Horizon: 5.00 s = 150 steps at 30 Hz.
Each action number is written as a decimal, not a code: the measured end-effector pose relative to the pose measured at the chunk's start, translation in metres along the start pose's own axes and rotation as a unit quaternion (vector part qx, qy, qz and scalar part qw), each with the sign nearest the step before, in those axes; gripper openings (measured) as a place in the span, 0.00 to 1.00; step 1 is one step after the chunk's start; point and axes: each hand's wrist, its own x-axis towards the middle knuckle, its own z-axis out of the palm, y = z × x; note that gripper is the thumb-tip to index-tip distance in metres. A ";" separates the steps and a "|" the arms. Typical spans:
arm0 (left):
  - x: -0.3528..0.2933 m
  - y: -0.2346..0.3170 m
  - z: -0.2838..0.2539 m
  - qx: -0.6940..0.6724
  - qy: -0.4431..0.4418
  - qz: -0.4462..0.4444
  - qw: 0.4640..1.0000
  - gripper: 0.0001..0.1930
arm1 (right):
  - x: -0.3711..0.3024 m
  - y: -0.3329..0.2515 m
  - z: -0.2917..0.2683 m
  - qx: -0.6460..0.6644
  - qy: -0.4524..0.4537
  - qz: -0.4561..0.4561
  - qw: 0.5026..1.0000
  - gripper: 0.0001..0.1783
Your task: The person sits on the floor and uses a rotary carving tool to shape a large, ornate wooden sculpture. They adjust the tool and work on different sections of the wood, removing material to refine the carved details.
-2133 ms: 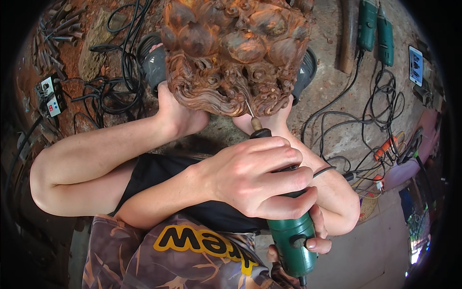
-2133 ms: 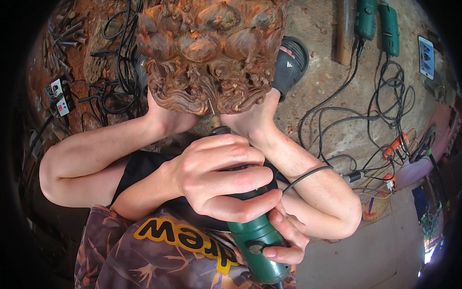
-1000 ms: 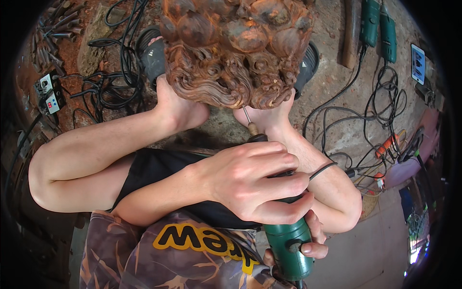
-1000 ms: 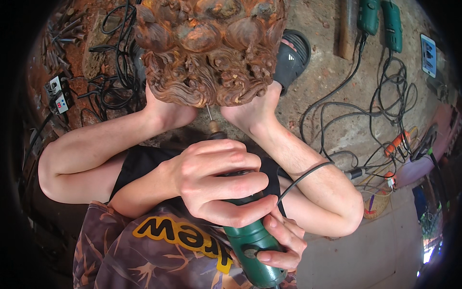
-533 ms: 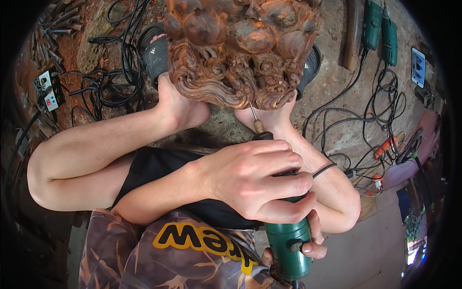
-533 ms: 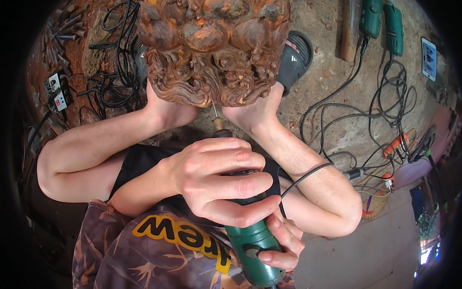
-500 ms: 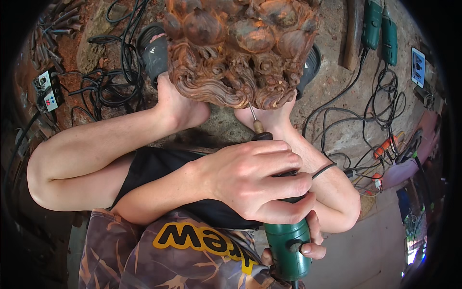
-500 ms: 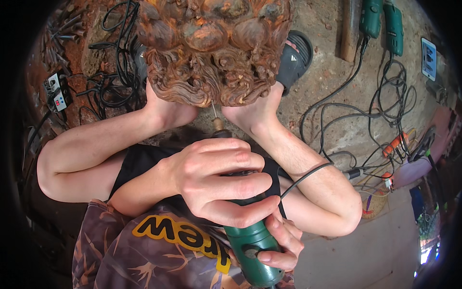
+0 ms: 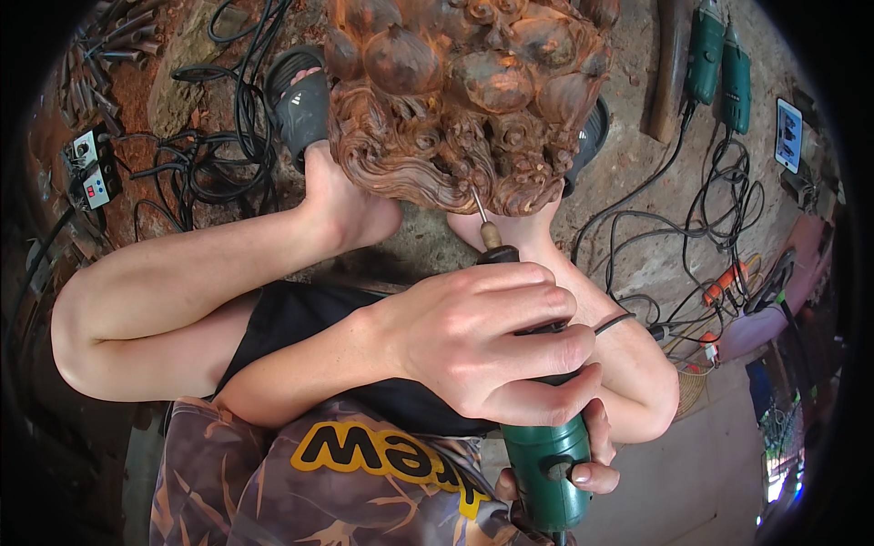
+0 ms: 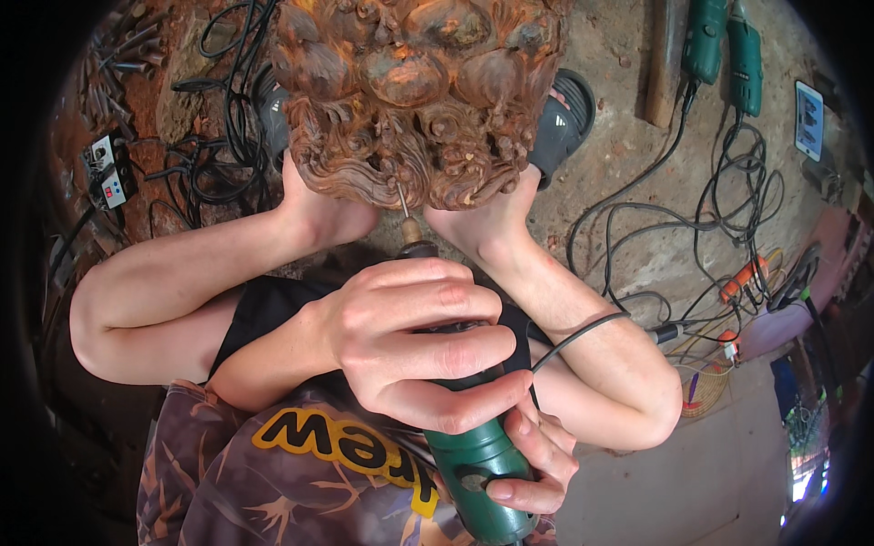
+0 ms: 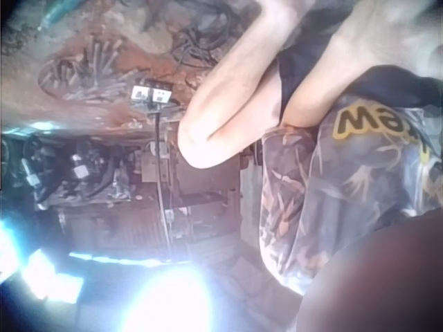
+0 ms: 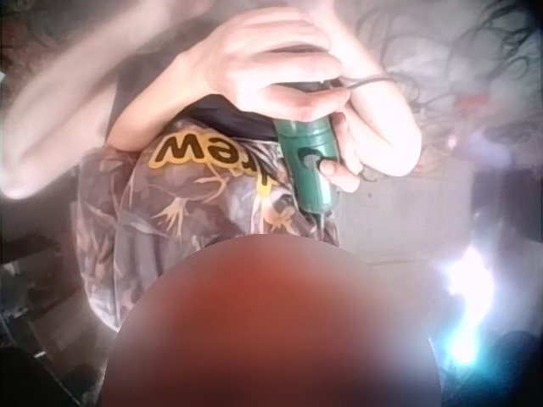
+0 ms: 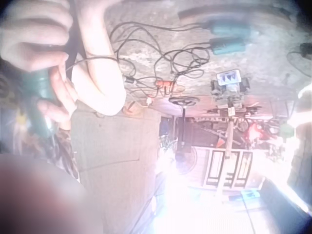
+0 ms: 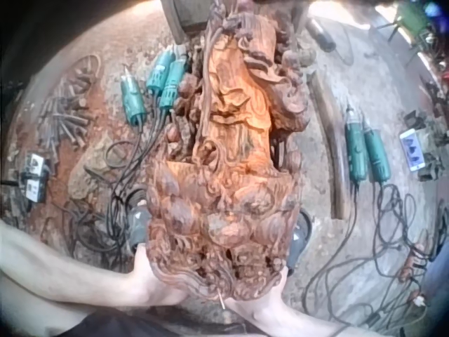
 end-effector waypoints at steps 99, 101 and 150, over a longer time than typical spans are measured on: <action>0.005 0.015 -0.004 0.121 -0.144 0.014 0.982 0.18 | 0.087 -0.018 -0.108 -0.043 -0.304 0.444 0.842 0.28; 0.018 0.020 -0.001 0.181 -0.219 -0.005 0.959 0.20 | 0.101 -0.009 -0.113 0.173 -0.251 0.499 0.811 0.37; -0.018 -0.001 0.013 0.241 -0.338 0.037 0.909 0.18 | -0.019 0.036 -0.060 -0.096 -0.164 0.365 0.912 0.37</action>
